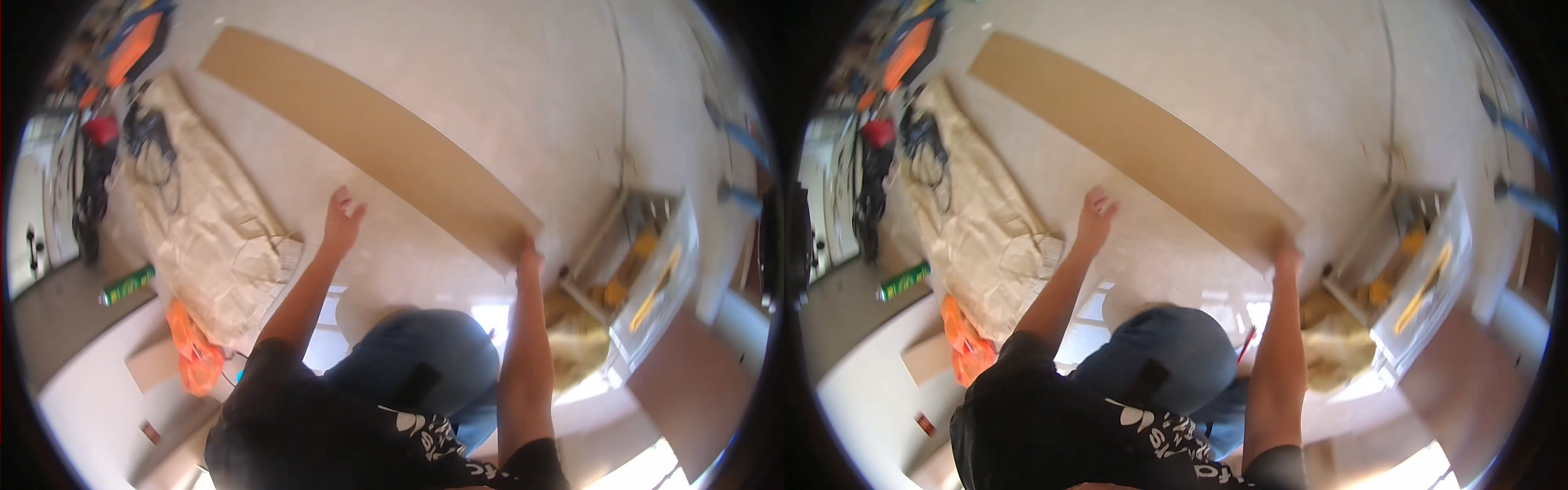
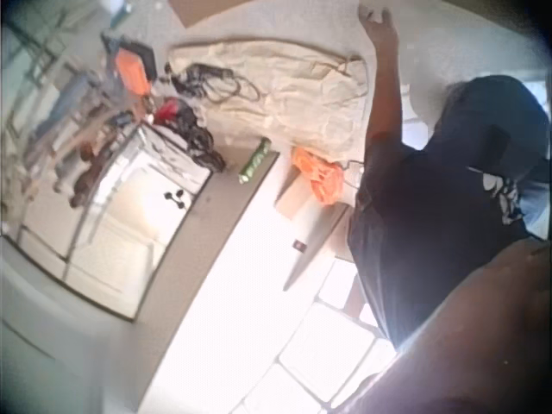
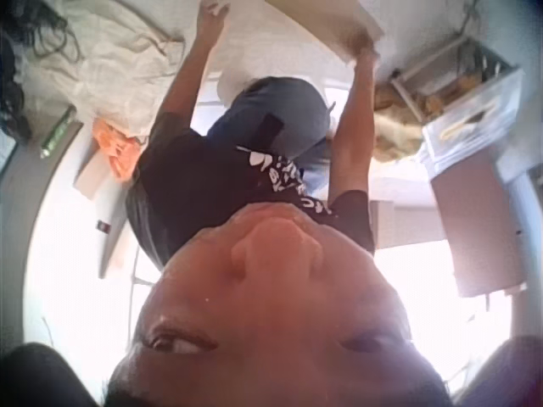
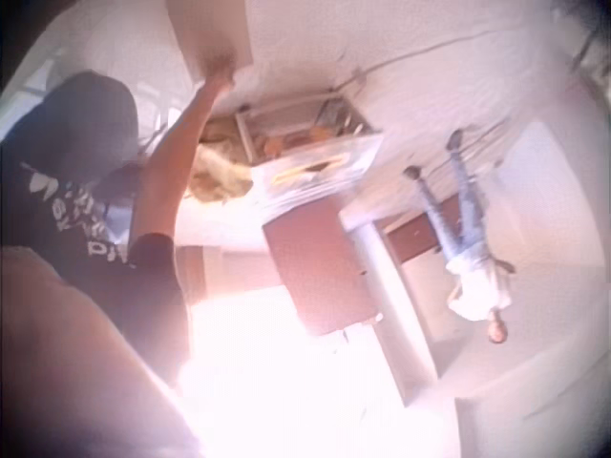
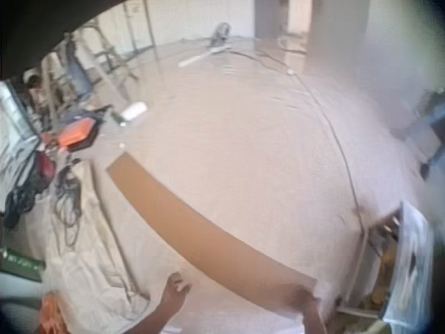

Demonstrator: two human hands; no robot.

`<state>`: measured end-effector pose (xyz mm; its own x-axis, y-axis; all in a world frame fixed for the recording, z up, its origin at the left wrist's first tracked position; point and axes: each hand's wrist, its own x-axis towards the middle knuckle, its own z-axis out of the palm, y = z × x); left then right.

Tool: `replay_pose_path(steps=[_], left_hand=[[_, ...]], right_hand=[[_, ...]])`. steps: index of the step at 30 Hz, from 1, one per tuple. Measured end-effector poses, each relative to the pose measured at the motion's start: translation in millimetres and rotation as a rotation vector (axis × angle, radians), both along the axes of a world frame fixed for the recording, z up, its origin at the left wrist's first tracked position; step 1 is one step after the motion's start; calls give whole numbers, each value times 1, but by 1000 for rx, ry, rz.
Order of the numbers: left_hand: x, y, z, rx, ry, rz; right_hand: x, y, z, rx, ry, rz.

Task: The person measures and marks a flooring board using a square and a pencil, then feeds the board into a table saw to cut it.

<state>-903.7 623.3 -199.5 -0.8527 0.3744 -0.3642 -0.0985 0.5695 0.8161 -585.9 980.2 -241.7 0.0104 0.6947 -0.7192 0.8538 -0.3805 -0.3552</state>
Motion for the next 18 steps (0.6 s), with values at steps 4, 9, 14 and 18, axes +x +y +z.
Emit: replay_pose_path(steps=[4, 9, 14, 18], left_hand=[[-85, -54, 12, 348, -296, 609], [-117, -36, -6, 894, -802, 480], [-154, -5, 4, 1083, -572, 336], [-125, 5, 92, 1158, -525, 387]], right_hand=[[-30, -37, 45, -170, 382, -531], [-22, -98, 140, 249, 703, -94], [0, -103, 192, 478, 686, -53], [-3, -68, 256, 581, 889, 35]])
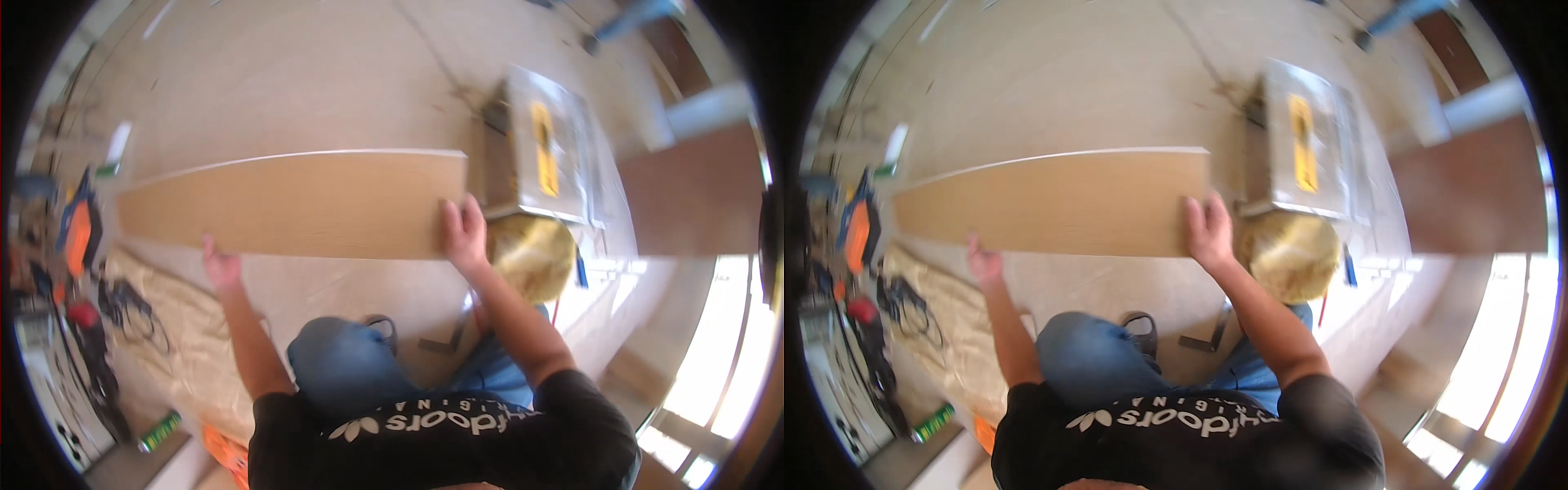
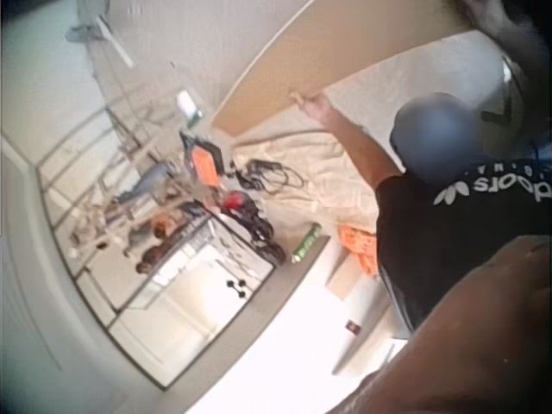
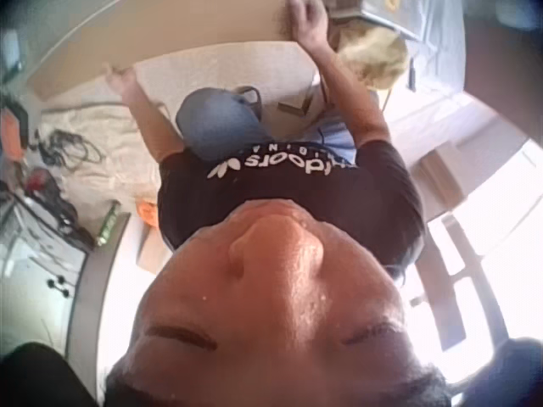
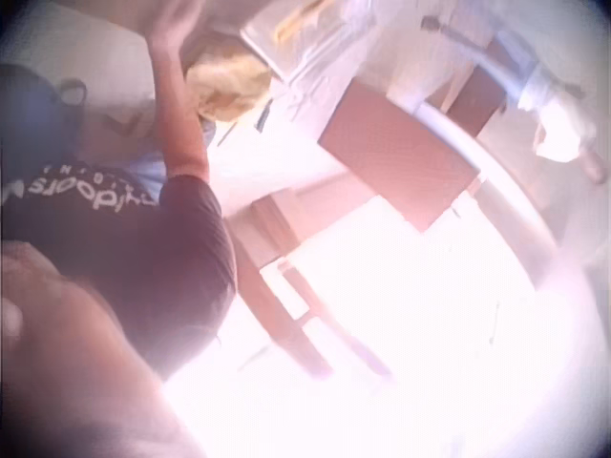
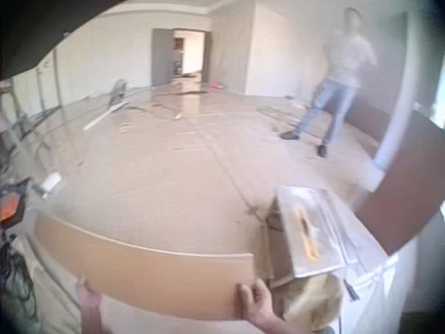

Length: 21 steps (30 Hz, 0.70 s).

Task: The person measures and marks a flooring board using a square and a pencil, then feeds the board into a table saw to cut it.

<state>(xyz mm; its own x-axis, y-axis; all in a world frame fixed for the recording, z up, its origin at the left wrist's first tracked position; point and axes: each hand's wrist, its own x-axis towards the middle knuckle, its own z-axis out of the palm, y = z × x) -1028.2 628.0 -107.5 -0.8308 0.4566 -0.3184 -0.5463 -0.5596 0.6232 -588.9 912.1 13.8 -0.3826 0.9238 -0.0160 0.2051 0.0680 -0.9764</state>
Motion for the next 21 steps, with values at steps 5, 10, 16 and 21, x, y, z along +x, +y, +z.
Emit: replay_pose_path(steps=[5, 10, 16, 21], left_hand=[[31, 5, 136, 0, 293, -78], [23, 26, 240, 59, 343, -129], [23, 90, 281, -5, 298, -313], [18, 203, 230, -94, 298, -277]], right_hand=[[51, 40, 79, 2, 117, 60], [162, 69, 117, 170, 346, -24], [260, 187, 108, 435, -246, -314], [285, 340, 94, 764, -546, -211]])
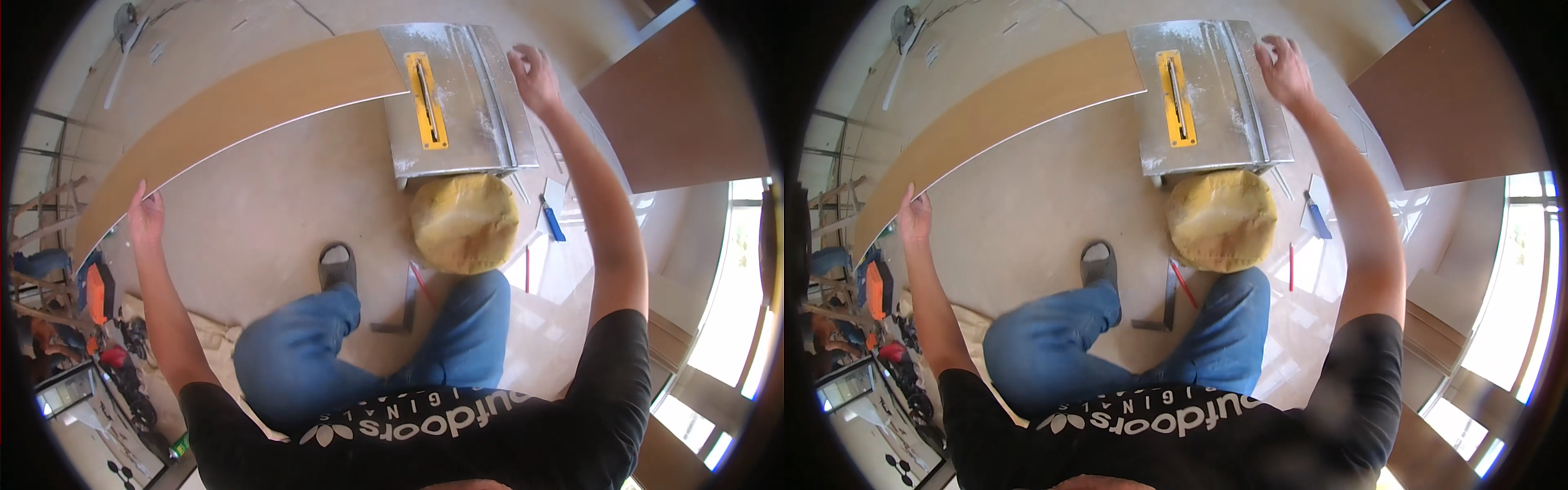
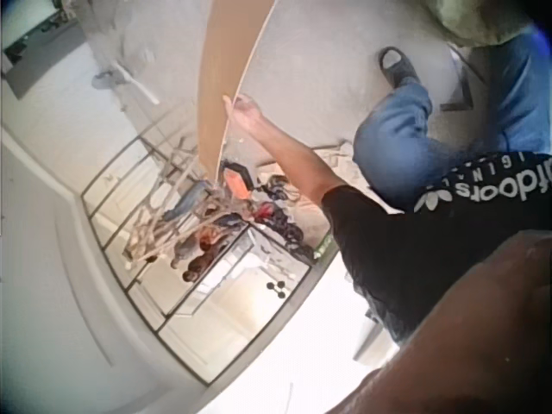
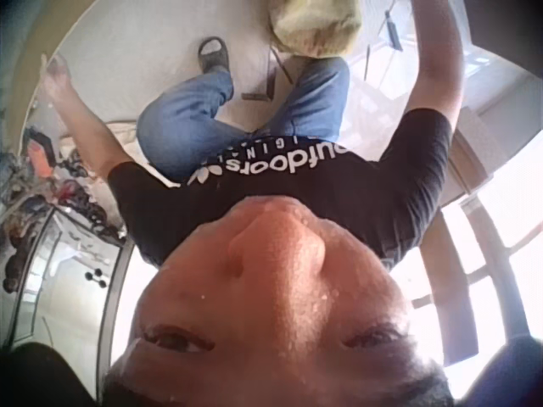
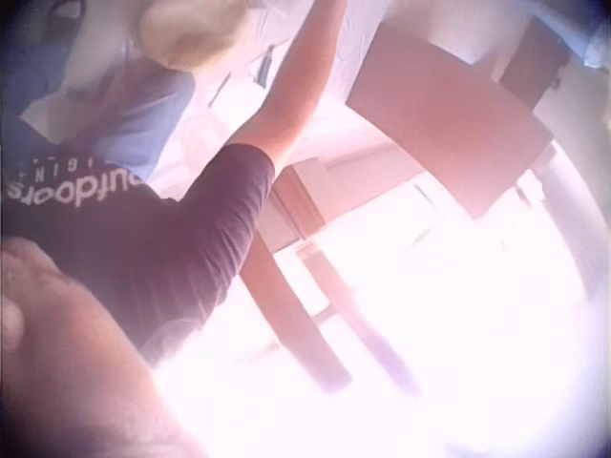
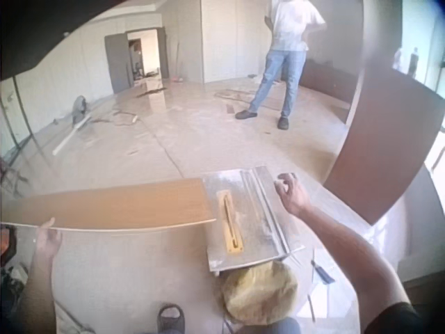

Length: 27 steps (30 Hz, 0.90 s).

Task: The person measures and marks a flooring board using a square and a pencil, then feeds the board into a table saw to cut it.

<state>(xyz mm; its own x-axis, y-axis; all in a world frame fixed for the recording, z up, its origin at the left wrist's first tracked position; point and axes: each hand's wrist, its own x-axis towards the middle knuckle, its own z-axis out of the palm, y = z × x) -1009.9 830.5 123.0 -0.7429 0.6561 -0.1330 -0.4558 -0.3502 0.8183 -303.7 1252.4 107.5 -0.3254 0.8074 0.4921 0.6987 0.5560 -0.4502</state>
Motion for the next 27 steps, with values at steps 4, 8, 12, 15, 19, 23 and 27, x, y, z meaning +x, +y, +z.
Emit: replay_pose_path(steps=[4, 8, 12, 15, 19, 23, 27], left_hand=[[-4, 51, -54, -21, -20, 0], [-7, 82, -92, -44, -136, -57], [4, 100, -113, -108, -132, -43], [-15, 89, -111, -178, -126, -32], [-21, 85, -101, -181, -116, -103], [-29, 108, -102, -204, -78, -106], [-29, 157, -130, -196, -91, -147]], right_hand=[[-24, 92, -26, 48, -139, -127], [-75, 164, -62, -66, -154, -223], [-112, 252, -69, -265, -286, -33], [-153, 284, -97, -665, -557, 154], [-166, 314, -136, -652, -721, 221], [-155, 340, -141, -449, -773, 55], [-106, 303, -110, -209, -106, -246]])
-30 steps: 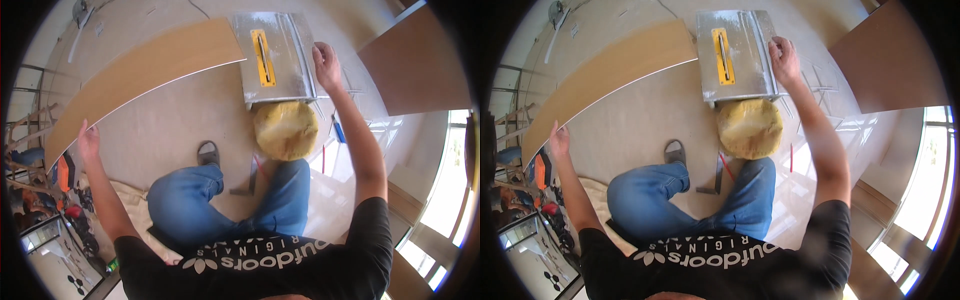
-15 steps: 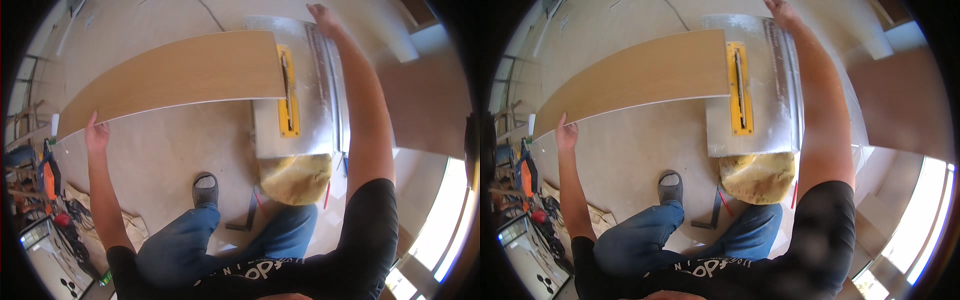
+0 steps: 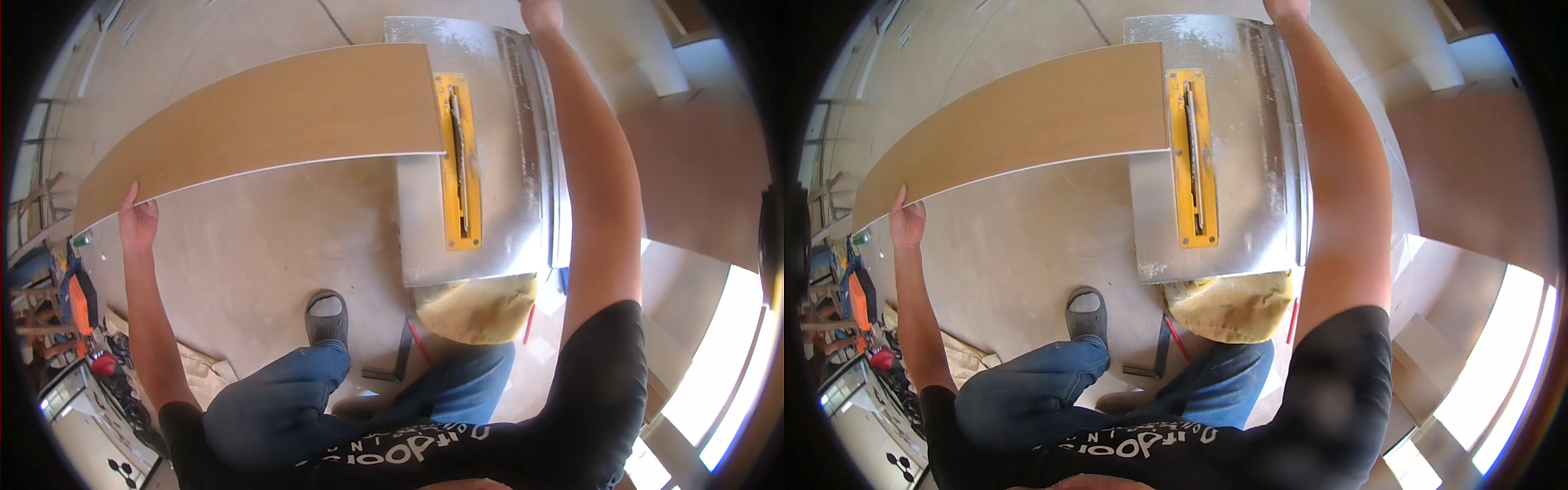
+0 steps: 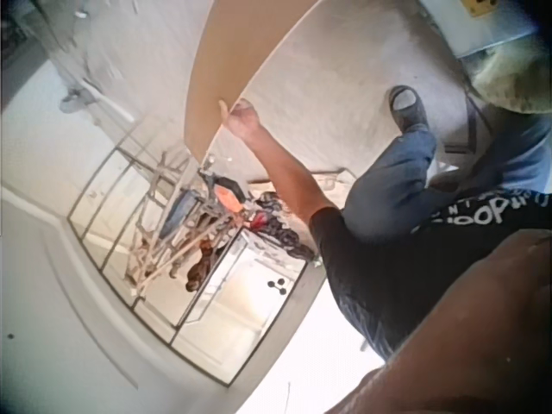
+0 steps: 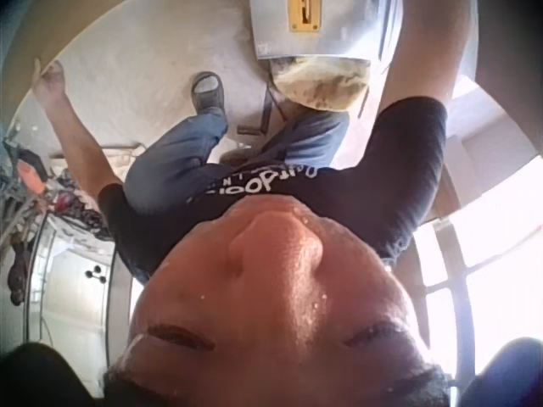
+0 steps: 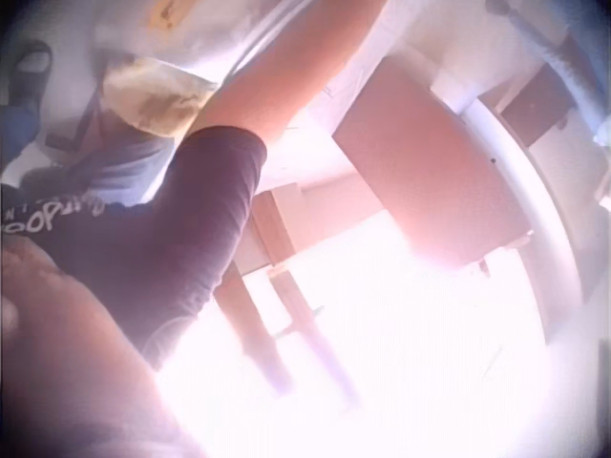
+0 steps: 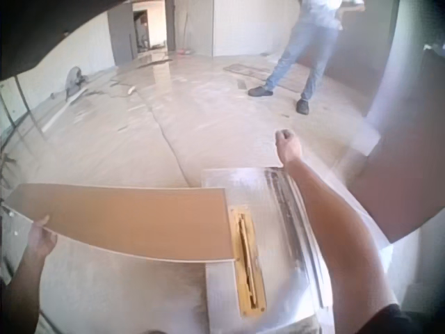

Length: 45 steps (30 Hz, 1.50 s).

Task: The person measures and marks a flooring board using a square and a pencil, then feeds the board into a table saw to cut it.

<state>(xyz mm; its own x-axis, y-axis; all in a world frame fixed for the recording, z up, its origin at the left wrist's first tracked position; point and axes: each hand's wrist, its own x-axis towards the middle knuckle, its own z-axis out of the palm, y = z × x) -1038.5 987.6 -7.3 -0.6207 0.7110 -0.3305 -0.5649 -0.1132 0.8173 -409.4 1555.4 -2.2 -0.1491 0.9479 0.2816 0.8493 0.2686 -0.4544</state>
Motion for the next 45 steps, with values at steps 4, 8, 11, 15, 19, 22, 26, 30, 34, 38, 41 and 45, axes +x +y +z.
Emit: replay_pose_path(steps=[4, 8, 11, 15, 19, 22, 26, 30, 34, 38, 41, 45], left_hand=[[-13, -36, 20, -4, 55, 56], [-22, -3, -2, 70, -5, 4], [-19, 1, -11, 84, -46, -11], [-10, 18, -17, 92, -79, 32], [-17, 36, -28, 131, -81, -37], [-31, 40, -39, 141, -138, -79], [-26, 47, -42, 137, -102, -13], [-21, 46, -38, 140, -36, 6], [-18, 46, -27, 136, 5, 9], [-12, 45, -22, 141, 26, -2], [-14, 49, -19, 146, 28, -19], [-13, 50, -21, 145, -5, -33]], right_hand=[[-63, -268, 151, 425, 443, 306], [-95, -410, 151, 487, 68, 722], [-144, -440, 93, 453, -214, 477], [-170, -400, 74, 232, -357, 320], [-174, -371, 47, 385, -216, 194], [-175, -362, 44, 378, -196, 198], [-169, -357, 40, 321, -153, 216], [-169, -354, 29, 381, -105, 138], [-169, -353, 28, 361, -91, 124], [-168, -356, 30, 243, -91, 143], [-168, -354, 29, 286, -98, 107], [-167, -353, 27, 274, -87, 101]])
